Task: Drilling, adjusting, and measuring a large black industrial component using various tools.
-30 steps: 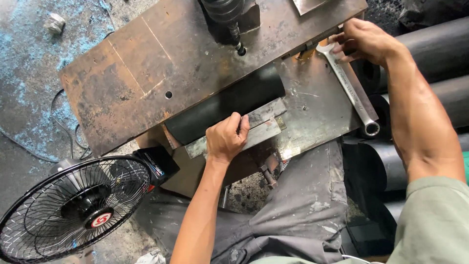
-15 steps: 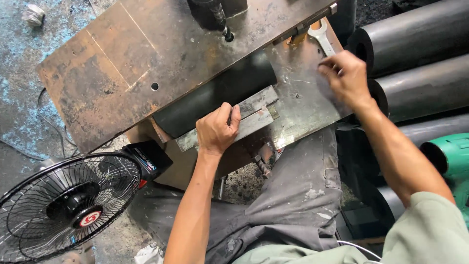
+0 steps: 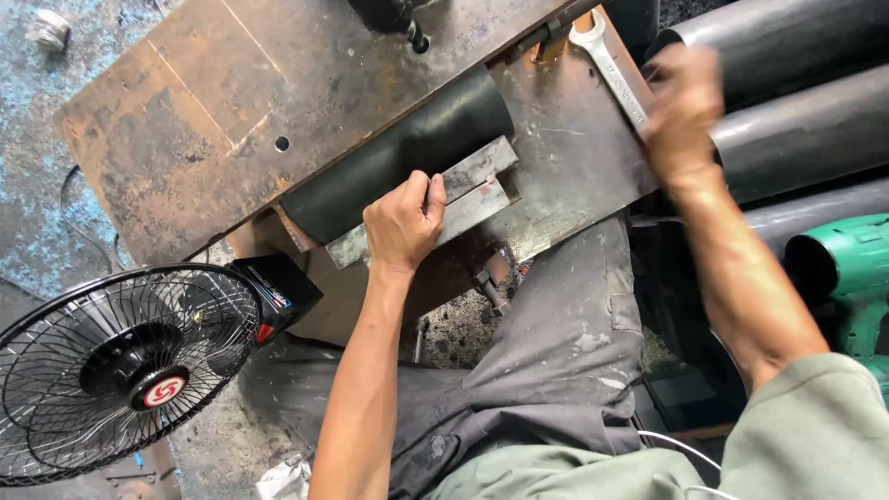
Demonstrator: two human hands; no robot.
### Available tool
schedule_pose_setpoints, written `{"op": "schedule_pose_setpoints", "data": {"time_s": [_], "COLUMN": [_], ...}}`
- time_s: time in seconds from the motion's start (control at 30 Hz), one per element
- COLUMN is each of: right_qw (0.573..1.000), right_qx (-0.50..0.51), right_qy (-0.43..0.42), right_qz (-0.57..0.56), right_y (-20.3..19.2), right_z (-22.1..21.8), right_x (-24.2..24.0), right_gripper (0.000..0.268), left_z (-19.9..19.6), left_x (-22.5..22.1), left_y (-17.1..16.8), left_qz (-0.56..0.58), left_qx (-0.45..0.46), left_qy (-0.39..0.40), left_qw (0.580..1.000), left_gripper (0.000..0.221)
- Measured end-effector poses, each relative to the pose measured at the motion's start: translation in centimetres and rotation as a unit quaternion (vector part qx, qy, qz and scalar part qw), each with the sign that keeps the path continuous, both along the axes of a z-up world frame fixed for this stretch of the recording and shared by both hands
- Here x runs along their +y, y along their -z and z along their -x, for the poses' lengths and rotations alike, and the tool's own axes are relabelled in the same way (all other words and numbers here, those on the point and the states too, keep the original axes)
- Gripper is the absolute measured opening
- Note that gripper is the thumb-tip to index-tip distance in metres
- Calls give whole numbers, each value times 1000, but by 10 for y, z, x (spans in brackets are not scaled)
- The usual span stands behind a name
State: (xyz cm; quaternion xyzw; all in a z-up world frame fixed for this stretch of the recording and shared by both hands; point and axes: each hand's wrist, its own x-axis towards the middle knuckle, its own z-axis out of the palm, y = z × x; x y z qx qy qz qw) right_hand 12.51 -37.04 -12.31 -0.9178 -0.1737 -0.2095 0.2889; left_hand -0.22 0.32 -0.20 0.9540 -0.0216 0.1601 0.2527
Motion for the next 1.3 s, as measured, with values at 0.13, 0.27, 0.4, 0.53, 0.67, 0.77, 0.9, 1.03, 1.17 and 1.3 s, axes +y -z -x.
{"op": "schedule_pose_setpoints", "data": {"time_s": [0.13,0.27,0.4,0.53,0.67,0.77,0.9,1.03,1.17,1.3], "right_qw": [946,985,993,996,975,968,987,973,990,978], "right_qx": [-180,56,14,-2,-53,-49,40,-154,89,169], "right_qy": [128,24,-51,-41,-55,-59,-44,37,67,62], "right_qz": [239,162,109,84,209,239,150,169,83,104], "right_y": [-68,-24,-23,9,25,29,39,-49,-28,24], "right_z": [26,61,47,-23,-60,-66,-66,-35,35,92], "right_x": [-12,-25,15,43,48,41,-1,-38,-63,-50], "right_gripper": [45,23,8,6,9,5,9,45,23,41], "left_z": [0,2,6,8,7,3,1,2,21,89], "left_x": [0,0,-3,-3,0,-1,1,0,-3,-27], "left_y": [2,1,3,2,1,1,0,0,-2,1], "left_qz": [3,14,19,9,5,12,10,14,78,266], "left_qx": [3,-9,-9,-31,-43,-35,-19,-19,-55,-87], "left_qy": [2,2,0,3,-3,-4,-2,3,1,-82], "left_qw": [1000,1000,1000,999,999,999,1000,1000,995,956], "left_gripper": [37,38,37,36,35,35,35,36,32,24]}}
